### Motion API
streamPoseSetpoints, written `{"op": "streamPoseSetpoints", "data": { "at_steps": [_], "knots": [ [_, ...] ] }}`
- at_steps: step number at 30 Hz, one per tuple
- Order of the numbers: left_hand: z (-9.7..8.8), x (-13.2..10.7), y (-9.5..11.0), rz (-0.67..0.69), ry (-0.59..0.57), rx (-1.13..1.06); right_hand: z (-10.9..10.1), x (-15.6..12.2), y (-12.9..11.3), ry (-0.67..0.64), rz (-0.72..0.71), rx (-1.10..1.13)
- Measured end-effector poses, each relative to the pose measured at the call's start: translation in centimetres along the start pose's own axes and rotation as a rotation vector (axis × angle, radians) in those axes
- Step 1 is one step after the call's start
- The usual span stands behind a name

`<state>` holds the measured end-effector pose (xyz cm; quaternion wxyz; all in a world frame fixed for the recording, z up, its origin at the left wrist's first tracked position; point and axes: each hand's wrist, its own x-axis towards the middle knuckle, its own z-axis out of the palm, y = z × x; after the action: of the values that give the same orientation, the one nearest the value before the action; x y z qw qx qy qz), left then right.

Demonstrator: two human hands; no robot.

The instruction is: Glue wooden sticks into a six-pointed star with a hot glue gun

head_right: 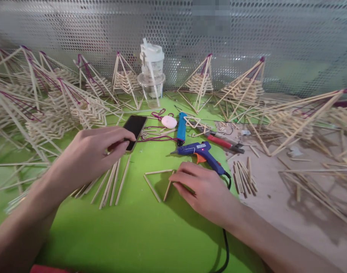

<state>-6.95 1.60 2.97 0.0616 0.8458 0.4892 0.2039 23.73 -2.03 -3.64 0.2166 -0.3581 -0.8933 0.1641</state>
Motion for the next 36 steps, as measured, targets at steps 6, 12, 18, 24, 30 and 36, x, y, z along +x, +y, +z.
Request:
{"op": "streamPoseSetpoints", "data": {
  "at_steps": [6,12,18,24,30,36],
  "knots": [
    [1.0,-0.5,0.8,0.378,-0.312,-0.027,0.0,0.3,-0.4,0.004,-0.022,-0.002],
    [3.3,-0.6,2.7,0.586,-0.413,0.018,-2.3,0.8,-0.7,0.209,0.044,0.025],
    [4.3,-0.9,2.9,0.545,-0.452,-0.04,-7.2,5.5,5.1,0.066,0.321,-0.294],
    [2.9,-1.2,1.9,0.381,-0.496,-0.275,-8.0,9.7,12.2,-0.079,0.302,-0.287],
    [1.5,0.1,1.7,0.164,-0.448,-0.612,-7.3,10.4,13.9,-0.071,0.308,-0.286],
    [2.9,0.8,2.6,-0.332,-0.102,-1.392,-7.6,10.7,9.9,0.032,0.308,-0.291]
  ]
}}
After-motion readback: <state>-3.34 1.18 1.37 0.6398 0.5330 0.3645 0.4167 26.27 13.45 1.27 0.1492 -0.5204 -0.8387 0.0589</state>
